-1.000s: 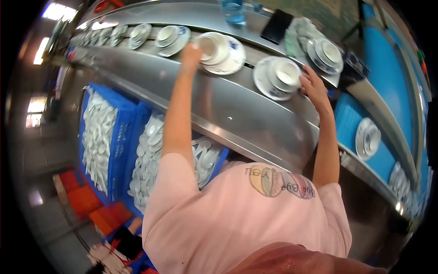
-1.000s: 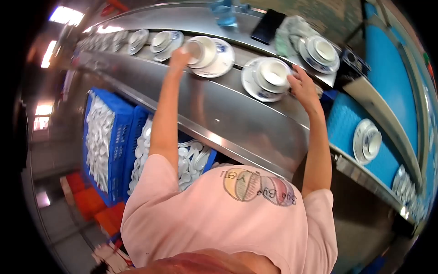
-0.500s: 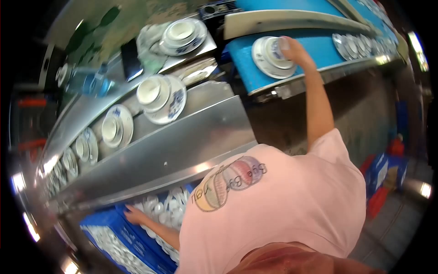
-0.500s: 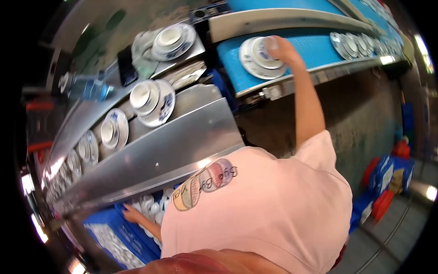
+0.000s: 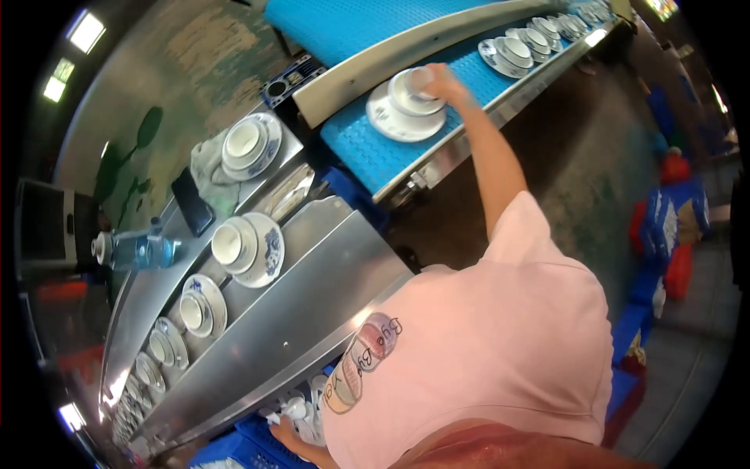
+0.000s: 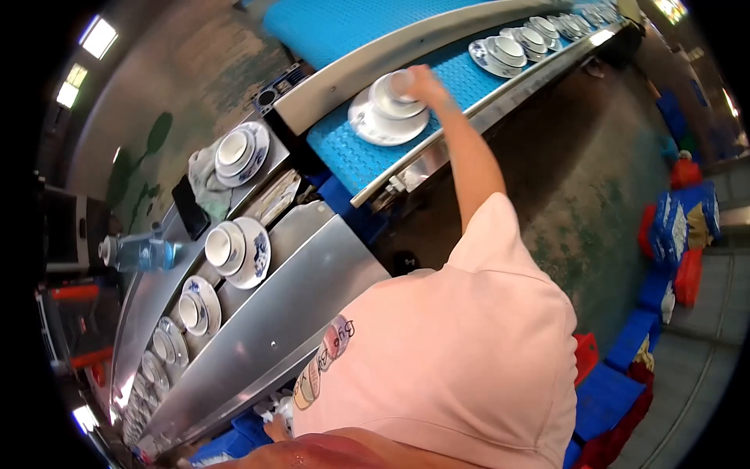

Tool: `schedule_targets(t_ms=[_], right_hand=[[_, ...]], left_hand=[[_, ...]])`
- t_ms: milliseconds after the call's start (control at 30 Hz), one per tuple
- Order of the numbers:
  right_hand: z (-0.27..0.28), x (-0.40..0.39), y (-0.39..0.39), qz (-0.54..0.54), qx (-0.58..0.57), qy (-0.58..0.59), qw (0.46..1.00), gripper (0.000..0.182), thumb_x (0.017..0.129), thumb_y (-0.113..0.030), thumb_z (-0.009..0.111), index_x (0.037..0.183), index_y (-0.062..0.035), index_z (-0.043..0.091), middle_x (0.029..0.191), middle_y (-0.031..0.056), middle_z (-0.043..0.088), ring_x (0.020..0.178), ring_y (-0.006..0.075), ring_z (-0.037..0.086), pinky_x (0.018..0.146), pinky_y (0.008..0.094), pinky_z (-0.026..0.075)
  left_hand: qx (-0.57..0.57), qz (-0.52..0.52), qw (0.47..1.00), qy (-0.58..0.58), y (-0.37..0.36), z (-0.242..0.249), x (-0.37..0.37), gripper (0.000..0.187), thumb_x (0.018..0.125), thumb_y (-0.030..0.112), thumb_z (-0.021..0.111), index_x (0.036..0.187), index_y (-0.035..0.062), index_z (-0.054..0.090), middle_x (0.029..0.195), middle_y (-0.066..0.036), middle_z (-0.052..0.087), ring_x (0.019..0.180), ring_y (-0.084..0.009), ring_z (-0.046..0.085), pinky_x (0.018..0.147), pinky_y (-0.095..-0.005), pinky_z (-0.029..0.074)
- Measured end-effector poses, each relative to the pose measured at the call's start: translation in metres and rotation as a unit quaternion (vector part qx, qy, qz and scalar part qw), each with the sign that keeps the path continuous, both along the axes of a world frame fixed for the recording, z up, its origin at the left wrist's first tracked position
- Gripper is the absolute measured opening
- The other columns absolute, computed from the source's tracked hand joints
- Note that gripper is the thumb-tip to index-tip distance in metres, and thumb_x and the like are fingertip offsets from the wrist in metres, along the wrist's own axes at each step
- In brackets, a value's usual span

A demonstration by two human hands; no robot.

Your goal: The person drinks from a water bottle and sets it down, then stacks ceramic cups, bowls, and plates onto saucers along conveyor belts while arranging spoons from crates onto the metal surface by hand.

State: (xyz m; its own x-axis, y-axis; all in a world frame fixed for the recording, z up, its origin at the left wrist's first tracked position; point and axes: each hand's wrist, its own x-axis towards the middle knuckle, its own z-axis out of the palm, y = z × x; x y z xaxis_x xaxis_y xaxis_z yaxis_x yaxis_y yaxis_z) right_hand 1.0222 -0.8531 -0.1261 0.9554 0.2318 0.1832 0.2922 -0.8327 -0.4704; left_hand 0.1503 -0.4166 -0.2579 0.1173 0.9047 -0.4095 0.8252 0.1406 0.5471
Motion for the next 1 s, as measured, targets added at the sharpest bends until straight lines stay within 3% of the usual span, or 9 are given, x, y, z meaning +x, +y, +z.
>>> schedule_targets(t_ms=[33, 133, 233, 300, 367, 433, 633, 800, 1000], right_hand=[[-0.017, 0.018, -0.016, -0.029, -0.023, -0.036, 0.999, 0.037, 0.068, -0.022, 0.067, 0.100, -0.0043, 0.061, 0.100, 0.0156, 0.062, 0.095, 0.0306, 0.058, 0.082, 0.0372, 0.045], [0.020, 0.011, -0.041, -0.166, -0.016, -0.056, 0.984, 0.035, 0.084, -0.012, 0.037, 0.114, -0.0044, 0.053, 0.115, 0.0184, 0.054, 0.108, 0.0329, 0.050, 0.092, 0.0408, 0.038], [0.048, 0.002, -0.024, -0.025, -0.106, -0.382, 0.918, 0.036, 0.079, -0.004, 0.049, 0.114, -0.0026, 0.055, 0.112, 0.0157, 0.057, 0.104, 0.0310, 0.053, 0.091, 0.0389, 0.039], [0.056, -0.054, 0.028, 0.073, 0.082, -0.275, 0.955, 0.033, 0.083, -0.007, 0.050, 0.115, -0.0016, 0.054, 0.109, 0.0136, 0.058, 0.101, 0.0282, 0.056, 0.088, 0.0349, 0.043], [0.048, -0.092, 0.054, 0.173, -0.017, -0.253, 0.952, 0.032, 0.083, -0.002, 0.050, 0.113, -0.0063, 0.057, 0.111, 0.0132, 0.058, 0.103, 0.0286, 0.055, 0.090, 0.0339, 0.042], [0.020, -0.096, 0.055, 0.235, -0.085, -0.256, 0.934, 0.031, 0.085, -0.009, 0.050, 0.116, -0.0063, 0.054, 0.117, 0.0156, 0.053, 0.109, 0.0333, 0.049, 0.093, 0.0384, 0.037], [-0.019, -0.086, 0.040, 0.214, -0.124, -0.205, 0.947, 0.035, 0.084, -0.009, 0.051, 0.119, -0.0057, 0.051, 0.125, 0.0211, 0.045, 0.116, 0.0372, 0.042, 0.097, 0.0408, 0.033], [-0.038, -0.068, 0.014, 0.206, -0.187, -0.196, 0.940, 0.037, 0.082, -0.005, 0.049, 0.119, -0.0078, 0.052, 0.124, 0.0215, 0.046, 0.115, 0.0374, 0.042, 0.098, 0.0430, 0.031], [-0.012, -0.104, 0.032, 0.221, -0.187, -0.117, 0.950, 0.046, 0.077, 0.006, 0.042, 0.120, -0.0093, 0.052, 0.121, 0.0194, 0.050, 0.117, 0.0356, 0.041, 0.100, 0.0435, 0.028]], left_hand=[[0.005, 0.019, 1.000, -0.002, -0.001, 0.010, 0.016, 0.041, 0.072, 0.020, 0.066, 0.096, -0.0101, 0.054, 0.091, -0.013, 0.059, 0.074, -0.0166, 0.051, 0.065, -0.0308, 0.042], [0.003, 0.118, 0.989, -0.091, -0.016, 0.021, 0.047, 0.053, 0.074, 0.025, 0.069, 0.112, -0.0067, 0.051, 0.112, -0.014, 0.056, 0.093, -0.0204, 0.052, 0.081, -0.0324, 0.042], [-0.055, 0.202, 0.966, -0.154, -0.045, 0.065, 0.090, 0.057, 0.075, 0.031, 0.068, 0.117, -0.0027, 0.050, 0.113, -0.012, 0.056, 0.098, -0.0196, 0.054, 0.080, -0.0307, 0.043], [-0.086, 0.248, 0.957, -0.123, -0.034, 0.048, 0.060, 0.048, 0.075, 0.026, 0.066, 0.111, -0.0041, 0.055, 0.102, -0.012, 0.061, 0.088, -0.0195, 0.057, 0.076, -0.0306, 0.044], [0.045, 0.239, 0.943, -0.226, -0.042, 0.045, 0.048, 0.042, 0.073, 0.022, 0.065, 0.103, -0.0071, 0.058, 0.092, -0.011, 0.062, 0.078, -0.0196, 0.058, 0.072, -0.0321, 0.044], [0.072, 0.272, 0.954, -0.104, -0.036, 0.052, 0.041, 0.032, 0.072, 0.017, 0.060, 0.093, -0.0069, 0.060, 0.083, -0.014, 0.063, 0.074, -0.0209, 0.059, 0.067, -0.0334, 0.045], [0.162, 0.372, 0.881, -0.245, -0.009, 0.153, 0.065, 0.024, 0.080, 0.018, 0.060, 0.087, -0.0053, 0.057, 0.067, -0.013, 0.061, 0.054, -0.0197, 0.059, 0.048, -0.0305, 0.047], [0.154, 0.279, 0.877, -0.360, 0.101, 0.177, 0.095, 0.024, 0.072, 0.015, 0.072, 0.083, -0.0005, 0.058, 0.062, -0.006, 0.056, 0.049, -0.0146, 0.055, 0.044, -0.0276, 0.043], [0.133, 0.359, 0.829, -0.407, 0.295, 0.109, 0.072, 0.026, 0.069, 0.008, 0.074, 0.088, -0.0019, 0.060, 0.071, -0.011, 0.060, 0.054, -0.0201, 0.058, 0.045, -0.0341, 0.049]])
